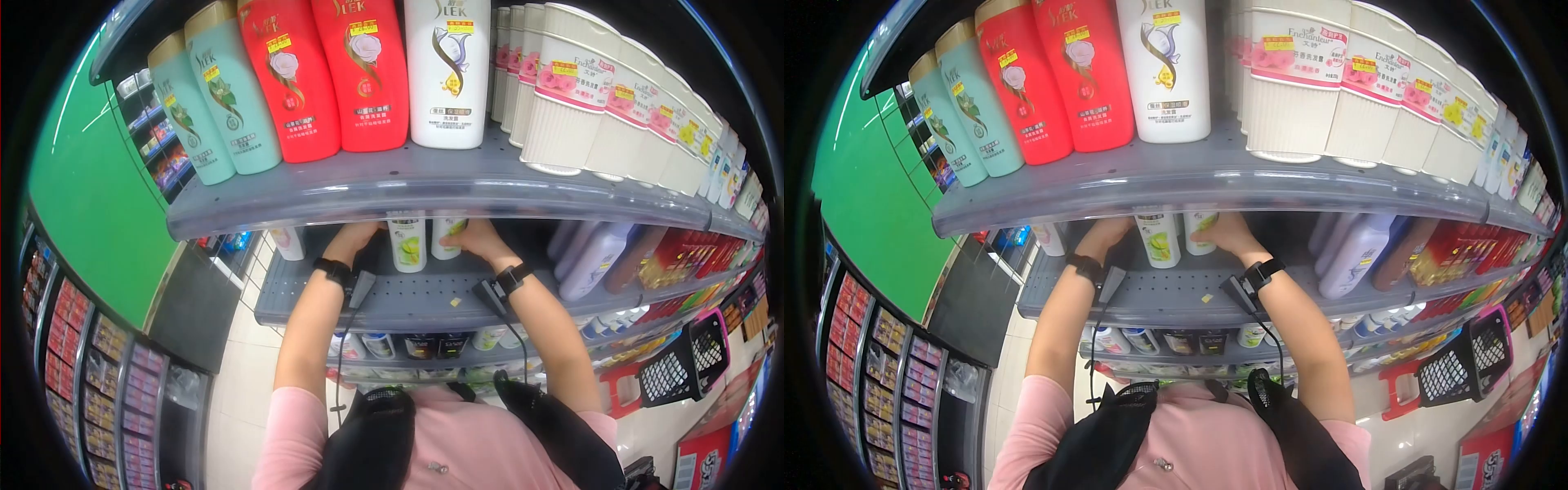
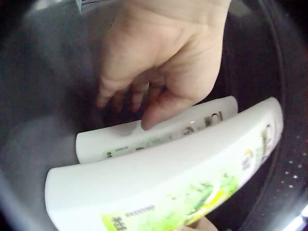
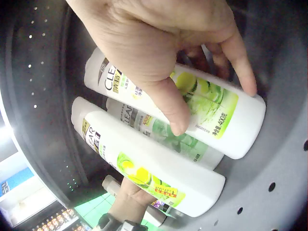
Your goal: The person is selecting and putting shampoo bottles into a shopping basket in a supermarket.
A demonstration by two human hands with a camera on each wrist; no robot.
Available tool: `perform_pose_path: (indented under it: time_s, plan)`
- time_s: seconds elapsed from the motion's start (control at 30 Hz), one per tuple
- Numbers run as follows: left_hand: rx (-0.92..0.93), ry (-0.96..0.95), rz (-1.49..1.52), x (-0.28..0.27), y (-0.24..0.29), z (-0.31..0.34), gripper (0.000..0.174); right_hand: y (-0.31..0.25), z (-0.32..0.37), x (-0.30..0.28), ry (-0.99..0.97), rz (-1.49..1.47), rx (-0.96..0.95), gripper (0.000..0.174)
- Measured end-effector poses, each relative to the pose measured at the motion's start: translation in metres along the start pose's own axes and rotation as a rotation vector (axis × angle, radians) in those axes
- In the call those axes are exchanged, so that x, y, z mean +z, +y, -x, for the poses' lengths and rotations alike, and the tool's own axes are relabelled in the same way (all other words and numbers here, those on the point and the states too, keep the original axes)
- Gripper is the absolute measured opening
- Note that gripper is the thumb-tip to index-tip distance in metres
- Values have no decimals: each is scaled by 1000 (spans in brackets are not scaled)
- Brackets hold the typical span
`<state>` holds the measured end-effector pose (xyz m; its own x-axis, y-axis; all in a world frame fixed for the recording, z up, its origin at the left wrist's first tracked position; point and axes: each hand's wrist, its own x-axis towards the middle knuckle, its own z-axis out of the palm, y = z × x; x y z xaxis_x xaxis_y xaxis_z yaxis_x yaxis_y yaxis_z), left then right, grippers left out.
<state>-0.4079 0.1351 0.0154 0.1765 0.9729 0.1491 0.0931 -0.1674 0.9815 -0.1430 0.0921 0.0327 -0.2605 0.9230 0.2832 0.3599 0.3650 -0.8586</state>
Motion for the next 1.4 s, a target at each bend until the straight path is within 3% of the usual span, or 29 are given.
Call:
perform_pose_path:
  time_s: [0.03,0.13,0.37,0.6,0.9,1.33,1.4]
  plan:
    - [-11,-25,182,2,-6,-11,31,-1,-1,-2,-4,-32,35,68]
    - [31,23,32,-4,-58,-49,32,-1,0,1,33,-41,54,69]
    - [-1,-106,135,10,-36,-74,33,-1,0,-1,28,-47,59,70]
    - [-121,-194,260,9,-48,-48,34,11,-5,-1,8,-28,70,72]
    - [-155,-270,311,8,-17,-16,38,12,-5,1,16,-10,59,72]
    - [-186,-208,327,-1,-13,3,38,-1,4,7,24,20,69,72]
    - [-59,-166,-192,-37,-35,0,44,2,3,9,15,10,72,72]
